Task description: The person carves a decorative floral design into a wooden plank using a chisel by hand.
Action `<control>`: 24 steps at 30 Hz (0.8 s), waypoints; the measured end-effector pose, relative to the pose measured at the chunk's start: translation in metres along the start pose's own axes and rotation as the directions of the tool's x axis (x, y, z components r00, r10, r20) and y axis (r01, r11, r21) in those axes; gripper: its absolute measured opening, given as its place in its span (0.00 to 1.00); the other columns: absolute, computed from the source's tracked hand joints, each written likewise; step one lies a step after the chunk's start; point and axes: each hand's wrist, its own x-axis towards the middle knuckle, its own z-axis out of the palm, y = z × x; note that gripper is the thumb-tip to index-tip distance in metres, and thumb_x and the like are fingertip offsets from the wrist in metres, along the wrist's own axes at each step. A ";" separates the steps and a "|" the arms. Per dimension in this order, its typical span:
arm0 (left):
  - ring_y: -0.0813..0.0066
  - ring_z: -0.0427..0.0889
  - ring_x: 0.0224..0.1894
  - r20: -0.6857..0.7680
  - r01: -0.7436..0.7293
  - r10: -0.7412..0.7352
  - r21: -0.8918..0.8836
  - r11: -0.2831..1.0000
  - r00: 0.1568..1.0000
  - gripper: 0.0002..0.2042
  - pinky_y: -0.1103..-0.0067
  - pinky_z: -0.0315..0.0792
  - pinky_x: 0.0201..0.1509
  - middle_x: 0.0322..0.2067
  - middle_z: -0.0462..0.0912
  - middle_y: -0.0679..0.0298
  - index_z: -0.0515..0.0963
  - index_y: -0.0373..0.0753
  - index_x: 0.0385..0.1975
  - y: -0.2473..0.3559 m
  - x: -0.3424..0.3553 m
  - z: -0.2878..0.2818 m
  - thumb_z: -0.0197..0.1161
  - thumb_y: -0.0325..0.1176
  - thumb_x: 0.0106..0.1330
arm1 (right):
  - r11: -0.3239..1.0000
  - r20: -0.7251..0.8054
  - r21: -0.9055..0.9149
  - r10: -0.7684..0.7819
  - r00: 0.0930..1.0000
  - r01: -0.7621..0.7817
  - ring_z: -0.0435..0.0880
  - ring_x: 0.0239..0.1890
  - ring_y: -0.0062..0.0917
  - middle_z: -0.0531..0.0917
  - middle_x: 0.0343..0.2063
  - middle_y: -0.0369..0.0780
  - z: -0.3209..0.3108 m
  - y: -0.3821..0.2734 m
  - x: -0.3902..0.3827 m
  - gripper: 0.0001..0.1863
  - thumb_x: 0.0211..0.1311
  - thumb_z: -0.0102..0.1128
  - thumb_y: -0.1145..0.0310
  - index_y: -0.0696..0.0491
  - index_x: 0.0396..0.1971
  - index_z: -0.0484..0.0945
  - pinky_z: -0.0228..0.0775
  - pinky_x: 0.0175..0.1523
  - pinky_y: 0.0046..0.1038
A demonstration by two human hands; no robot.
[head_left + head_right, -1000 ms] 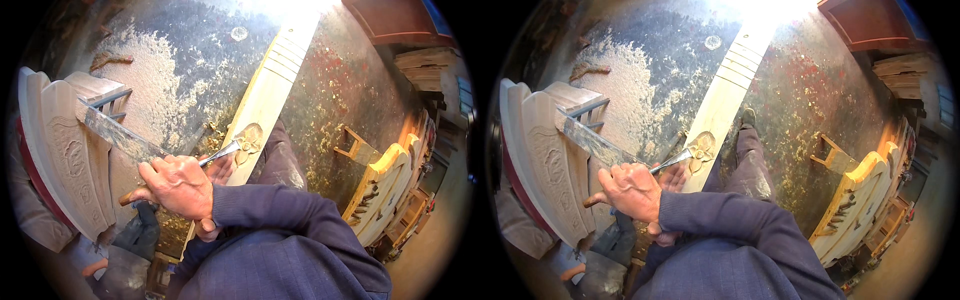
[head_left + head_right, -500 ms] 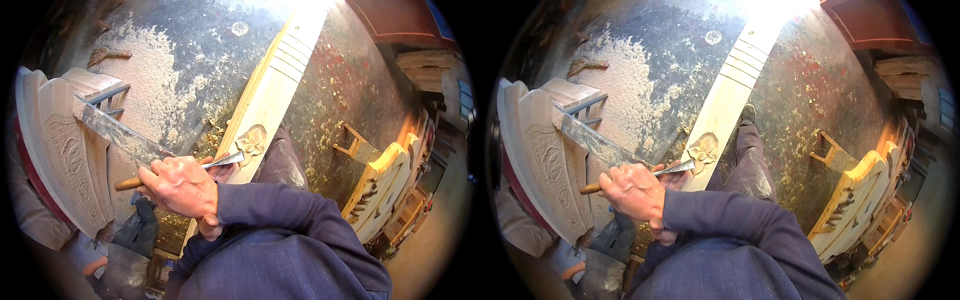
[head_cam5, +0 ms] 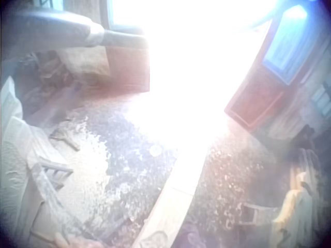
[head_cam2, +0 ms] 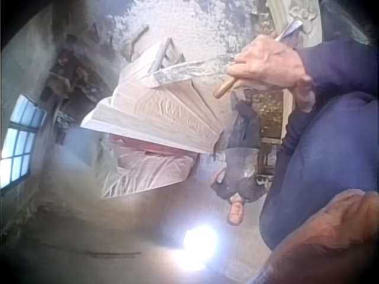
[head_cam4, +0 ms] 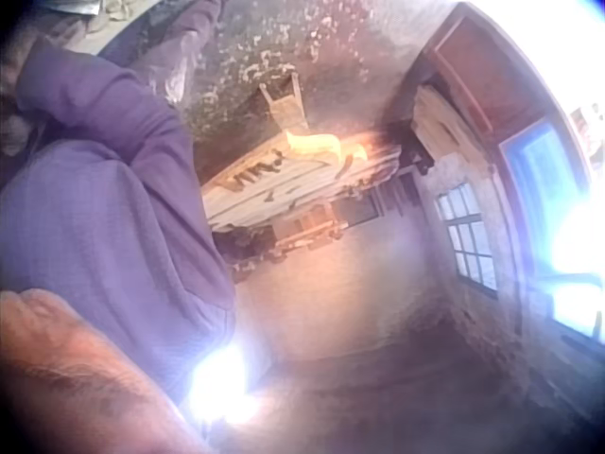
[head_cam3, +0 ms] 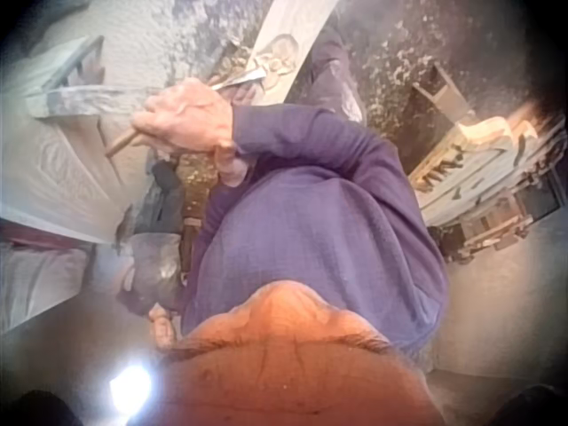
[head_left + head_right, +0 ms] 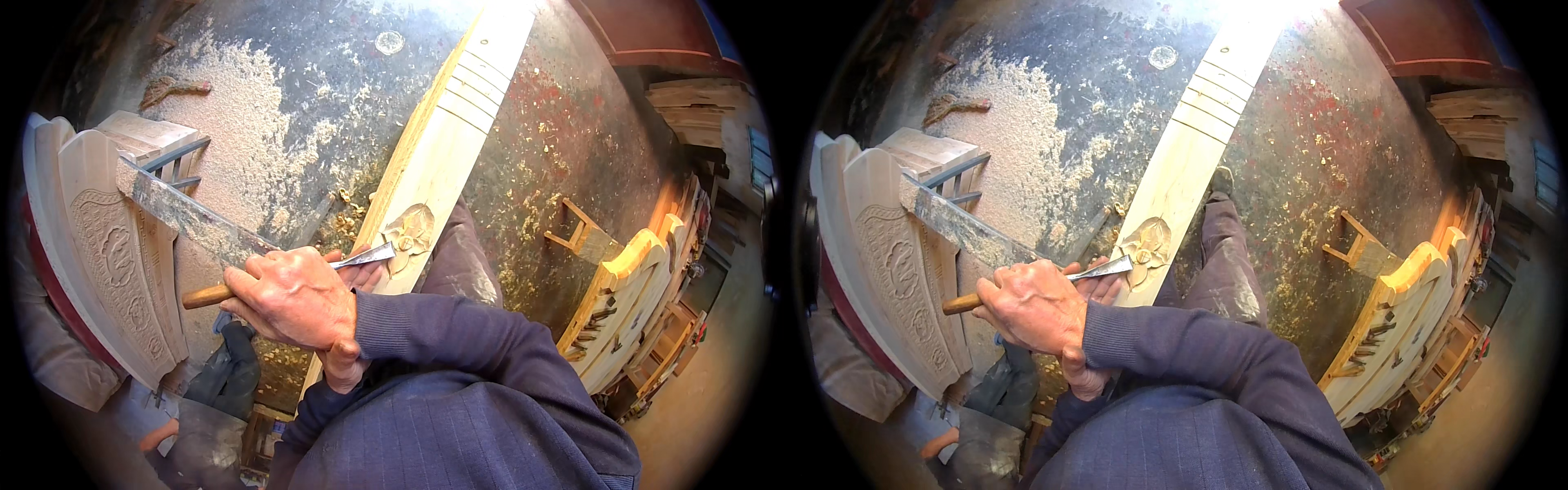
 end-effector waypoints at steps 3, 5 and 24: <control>0.41 0.64 0.78 -0.005 0.011 -0.011 0.003 1.000 1.000 0.73 0.59 0.58 0.86 0.74 0.60 0.35 0.48 0.38 0.79 0.000 0.000 0.000 0.86 0.69 0.35 | 1.000 -0.004 0.011 0.007 1.000 -0.007 0.86 0.28 0.43 0.80 0.24 0.43 -0.002 0.000 0.001 0.16 0.69 0.69 0.58 0.54 0.31 0.75 0.79 0.33 0.44; 0.41 0.63 0.79 0.031 -0.005 0.005 0.004 1.000 0.999 0.73 0.58 0.57 0.86 0.74 0.59 0.36 0.45 0.34 0.79 0.000 -0.001 -0.002 0.85 0.69 0.40 | 1.000 -0.003 0.012 0.012 1.000 -0.012 0.86 0.28 0.43 0.80 0.24 0.44 -0.002 0.000 0.002 0.16 0.69 0.69 0.58 0.54 0.31 0.75 0.78 0.33 0.44; 0.42 0.62 0.79 0.100 0.070 -0.073 0.033 0.997 0.992 0.68 0.60 0.53 0.87 0.75 0.58 0.36 0.45 0.34 0.79 0.010 0.001 -0.006 0.83 0.66 0.49 | 0.998 -0.081 -0.054 0.024 0.996 -0.029 0.83 0.27 0.39 0.75 0.23 0.40 0.003 0.007 0.001 0.16 0.68 0.69 0.54 0.48 0.32 0.74 0.75 0.32 0.42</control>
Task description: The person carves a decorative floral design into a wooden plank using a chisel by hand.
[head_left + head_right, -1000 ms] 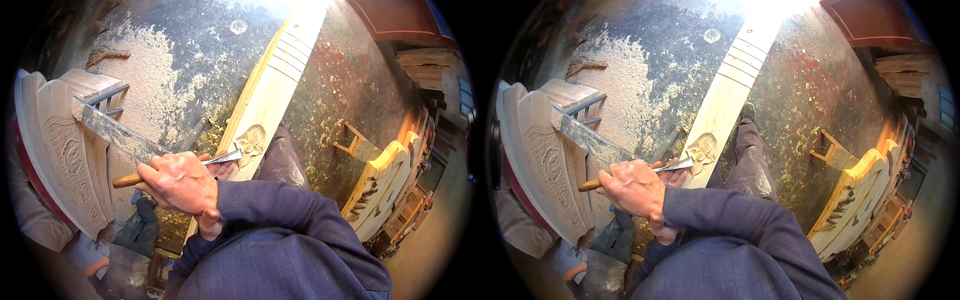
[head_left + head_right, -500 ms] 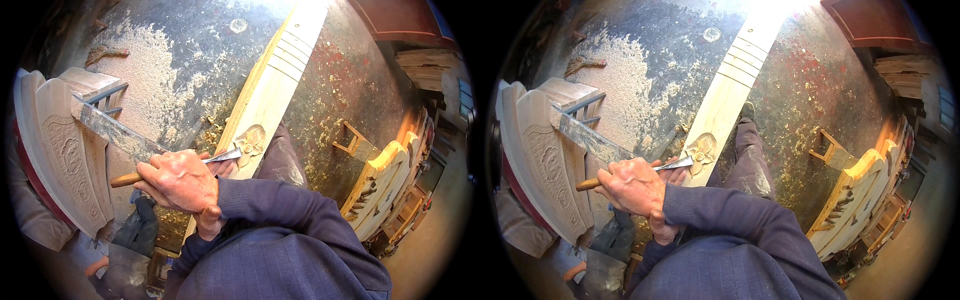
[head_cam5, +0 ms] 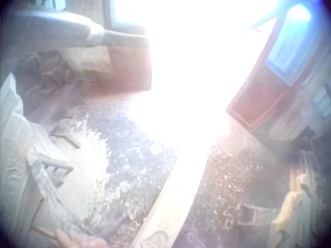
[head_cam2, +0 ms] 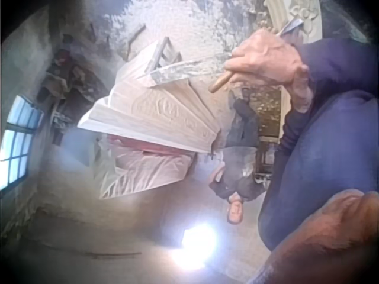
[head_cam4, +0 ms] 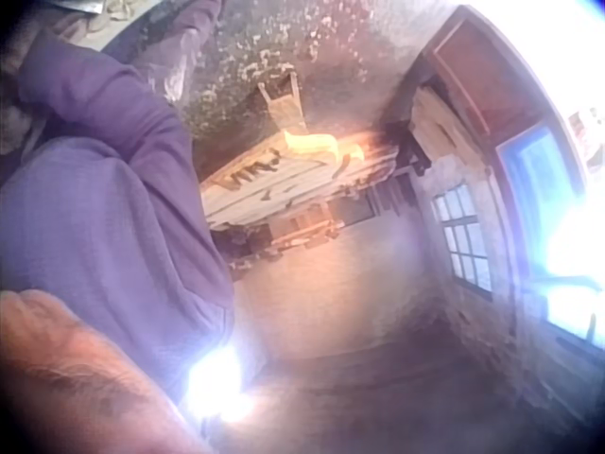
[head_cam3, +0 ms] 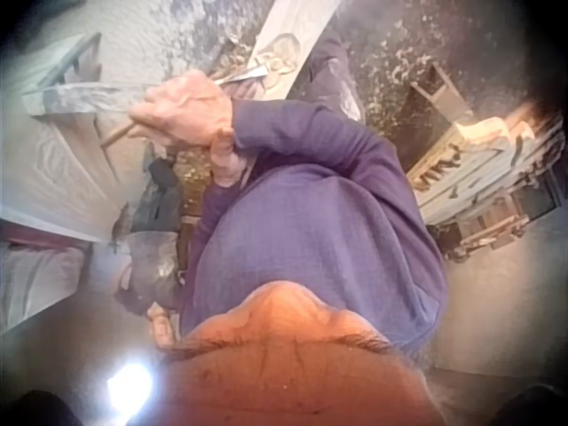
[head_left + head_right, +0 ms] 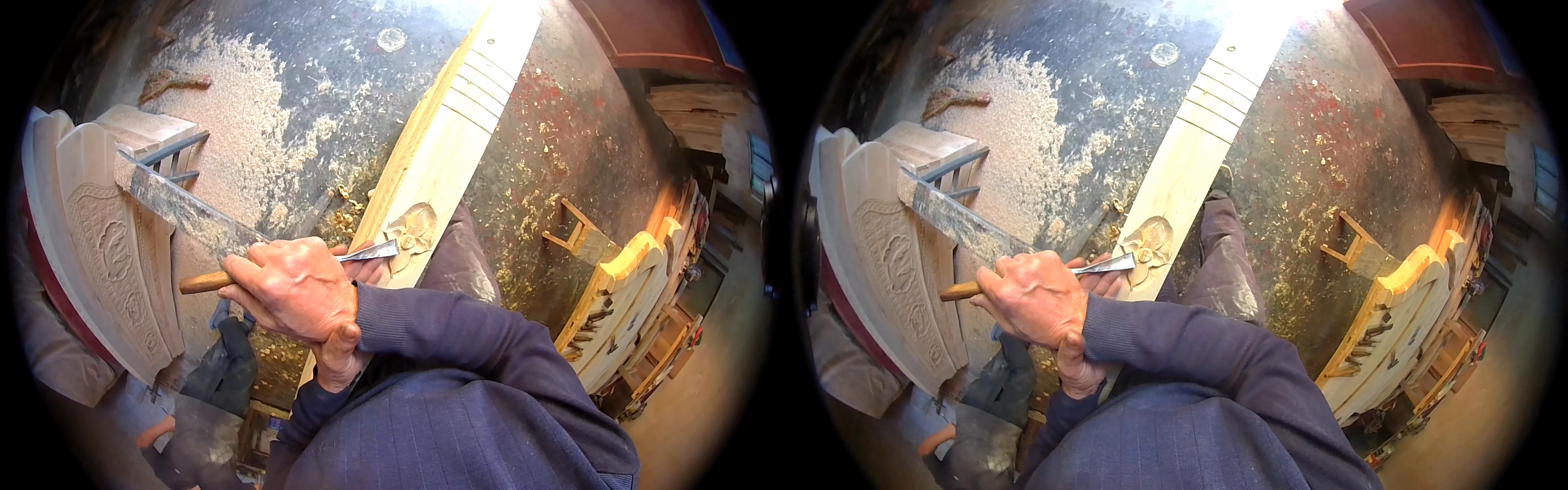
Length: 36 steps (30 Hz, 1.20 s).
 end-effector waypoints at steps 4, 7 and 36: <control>0.42 0.61 0.80 0.007 -0.001 0.000 0.034 0.999 1.000 0.67 0.59 0.52 0.87 0.76 0.58 0.36 0.45 0.33 0.79 0.001 0.001 0.000 0.82 0.65 0.50 | 1.000 -0.023 -0.003 -0.010 1.000 0.010 0.83 0.27 0.39 0.75 0.23 0.39 -0.003 0.000 0.002 0.15 0.68 0.69 0.54 0.47 0.33 0.74 0.75 0.31 0.42; 0.42 0.61 0.80 0.004 0.006 -0.006 0.028 1.000 1.000 0.67 0.58 0.52 0.88 0.76 0.58 0.36 0.45 0.33 0.79 0.003 0.001 0.003 0.82 0.65 0.50 | 1.000 -0.033 0.014 -0.015 0.999 0.016 0.83 0.26 0.38 0.75 0.23 0.39 -0.004 0.000 0.002 0.15 0.68 0.69 0.54 0.47 0.33 0.74 0.75 0.31 0.41; 0.40 0.68 0.75 -0.031 -0.098 0.099 0.006 0.995 0.995 0.65 0.56 0.56 0.86 0.70 0.64 0.36 0.44 0.32 0.80 -0.008 0.000 0.001 0.78 0.66 0.53 | 0.997 -0.013 -0.019 -0.075 0.997 0.075 0.84 0.27 0.38 0.77 0.24 0.41 0.002 0.000 -0.001 0.14 0.69 0.67 0.58 0.51 0.33 0.75 0.76 0.31 0.43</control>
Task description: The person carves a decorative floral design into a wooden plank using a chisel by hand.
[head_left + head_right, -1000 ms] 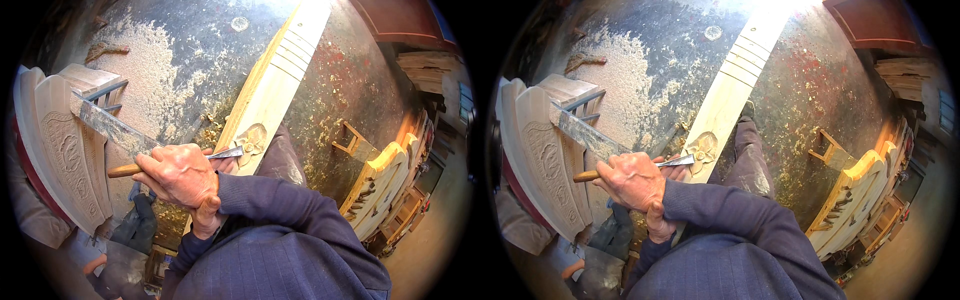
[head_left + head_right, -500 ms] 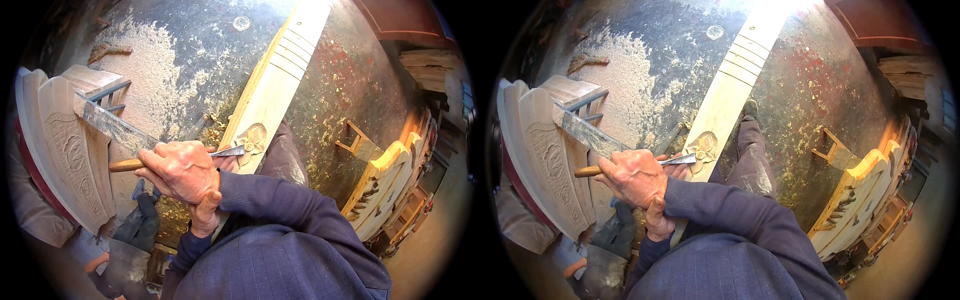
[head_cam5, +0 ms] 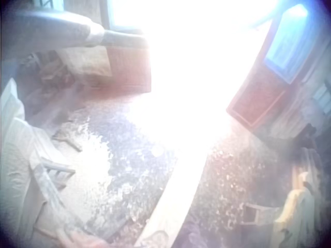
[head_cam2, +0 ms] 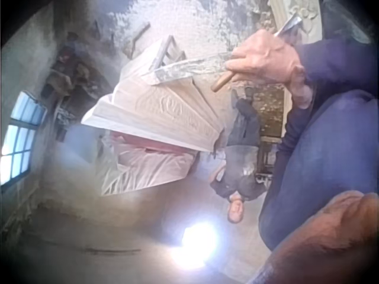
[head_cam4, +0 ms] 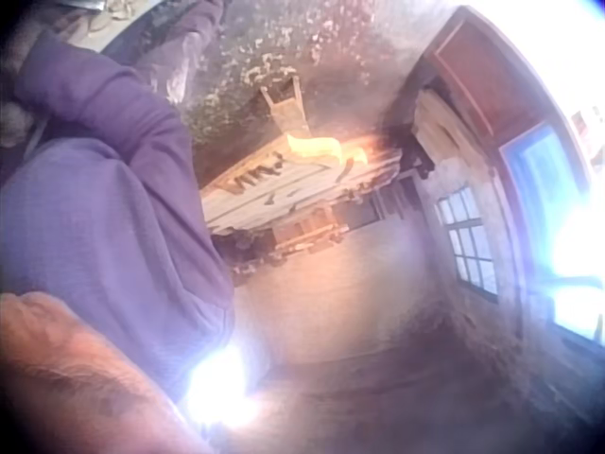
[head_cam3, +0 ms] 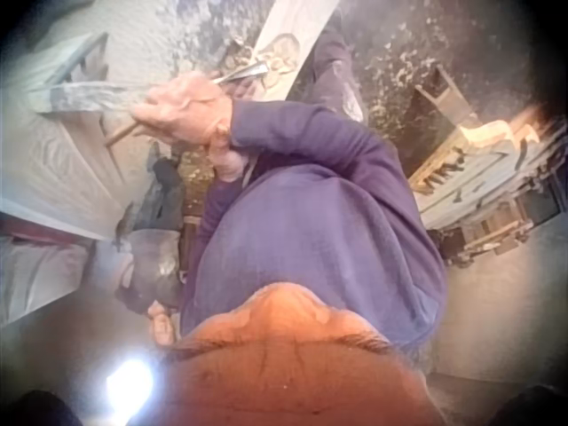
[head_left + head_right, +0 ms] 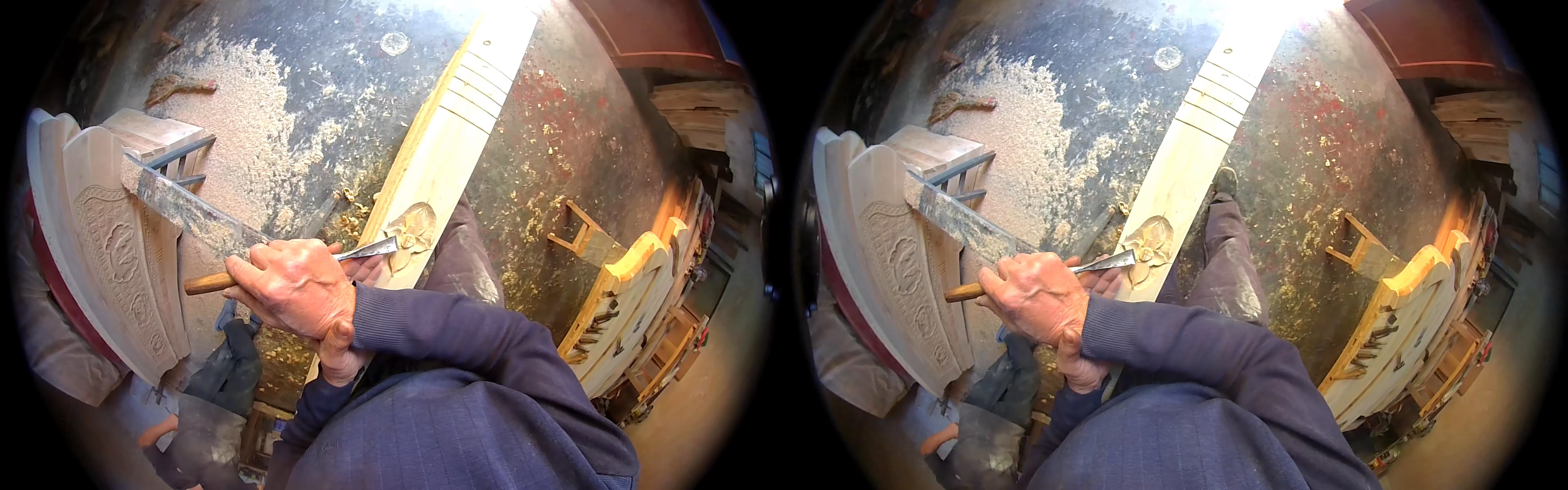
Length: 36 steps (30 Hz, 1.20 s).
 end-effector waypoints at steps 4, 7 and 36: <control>0.41 0.68 0.75 -0.020 0.009 -0.009 -0.008 1.000 1.000 0.66 0.58 0.56 0.86 0.69 0.64 0.37 0.44 0.32 0.80 -0.002 -0.002 0.000 0.79 0.66 0.52 | 1.000 -0.002 0.014 0.007 1.000 -0.007 0.84 0.27 0.40 0.77 0.24 0.41 -0.001 0.001 0.000 0.14 0.69 0.68 0.58 0.51 0.34 0.75 0.76 0.31 0.43; 0.42 0.68 0.76 0.004 0.011 -0.011 -0.023 1.000 1.000 0.66 0.59 0.56 0.86 0.70 0.64 0.38 0.44 0.32 0.80 -0.003 -0.002 -0.002 0.79 0.65 0.52 | 1.000 -0.009 0.011 0.013 1.000 -0.013 0.84 0.27 0.39 0.77 0.24 0.41 -0.006 -0.001 0.001 0.14 0.69 0.68 0.57 0.51 0.34 0.75 0.76 0.31 0.42; 0.41 0.65 0.78 0.105 0.178 -0.182 0.042 0.983 0.978 0.59 0.59 0.57 0.85 0.73 0.62 0.31 0.47 0.24 0.79 0.014 0.006 -0.013 0.75 0.57 0.61 | 0.993 -0.108 -0.015 0.117 0.987 -0.119 0.84 0.24 0.38 0.78 0.23 0.41 -0.006 0.004 0.012 0.15 0.67 0.71 0.58 0.51 0.33 0.76 0.74 0.28 0.42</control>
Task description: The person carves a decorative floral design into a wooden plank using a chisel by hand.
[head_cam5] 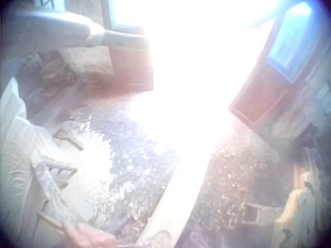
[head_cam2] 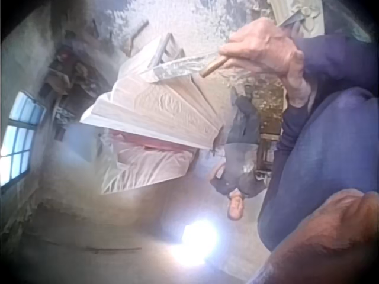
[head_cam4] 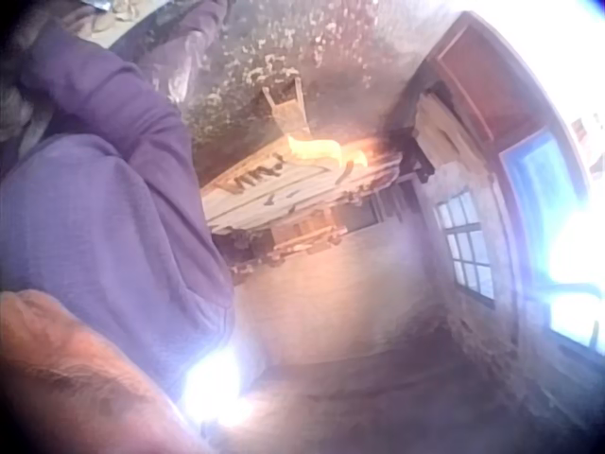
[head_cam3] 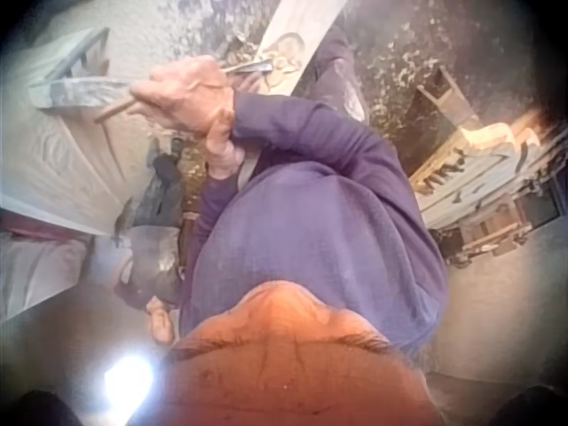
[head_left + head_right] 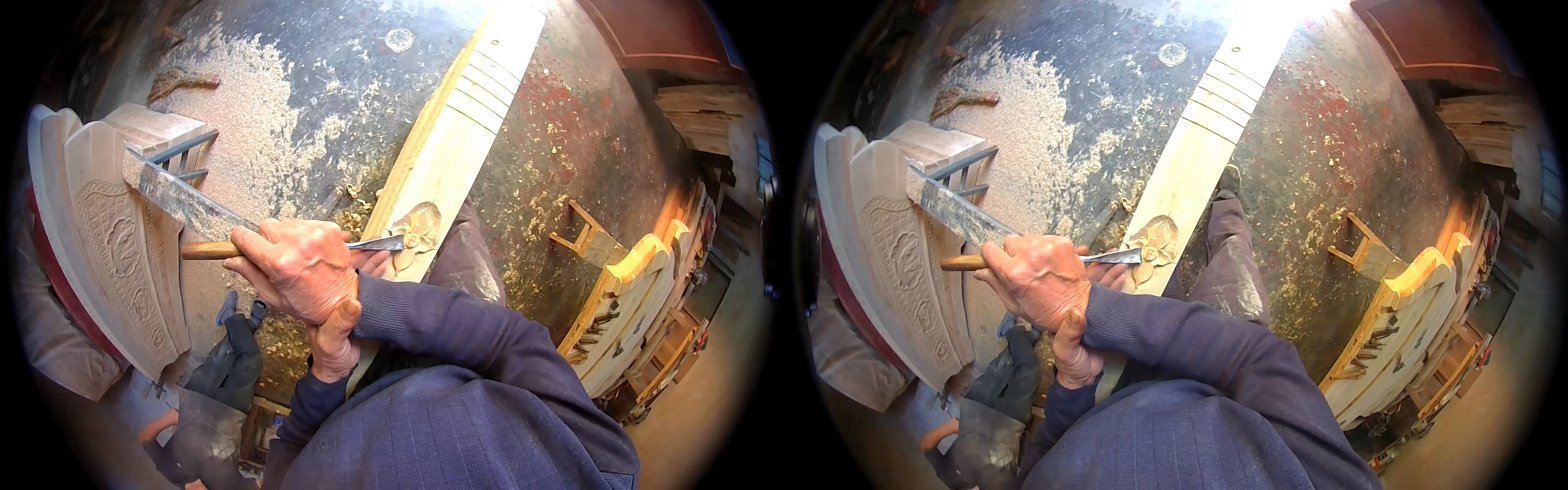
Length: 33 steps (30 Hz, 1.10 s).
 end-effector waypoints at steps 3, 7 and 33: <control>0.41 0.66 0.78 -0.029 0.011 -0.010 0.021 1.000 1.000 0.60 0.58 0.56 0.86 0.73 0.63 0.33 0.46 0.29 0.81 0.004 0.000 0.001 0.76 0.59 0.60 | 0.999 -0.092 -0.036 -0.013 0.996 0.010 0.81 0.22 0.33 0.75 0.21 0.37 0.005 0.002 0.002 0.14 0.65 0.74 0.56 0.47 0.33 0.78 0.72 0.26 0.36; 0.39 0.67 0.77 -0.016 0.031 -0.030 0.024 0.999 0.999 0.59 0.57 0.58 0.85 0.73 0.64 0.34 0.47 0.29 0.80 0.007 0.002 0.001 0.76 0.58 0.60 | 0.998 -0.089 -0.067 0.012 0.996 -0.018 0.81 0.22 0.33 0.75 0.20 0.37 0.003 0.002 0.004 0.14 0.65 0.74 0.56 0.47 0.32 0.78 0.72 0.25 0.36; 0.44 0.60 0.80 0.016 -0.102 0.101 0.038 0.994 0.995 0.60 0.59 0.49 0.87 0.74 0.61 0.35 0.53 0.18 0.75 -0.027 -0.020 0.006 0.73 0.65 0.58 | 0.969 0.106 0.050 -0.244 0.964 0.240 0.80 0.25 0.29 0.72 0.24 0.35 -0.001 -0.005 -0.031 0.20 0.63 0.73 0.54 0.51 0.46 0.81 0.73 0.29 0.35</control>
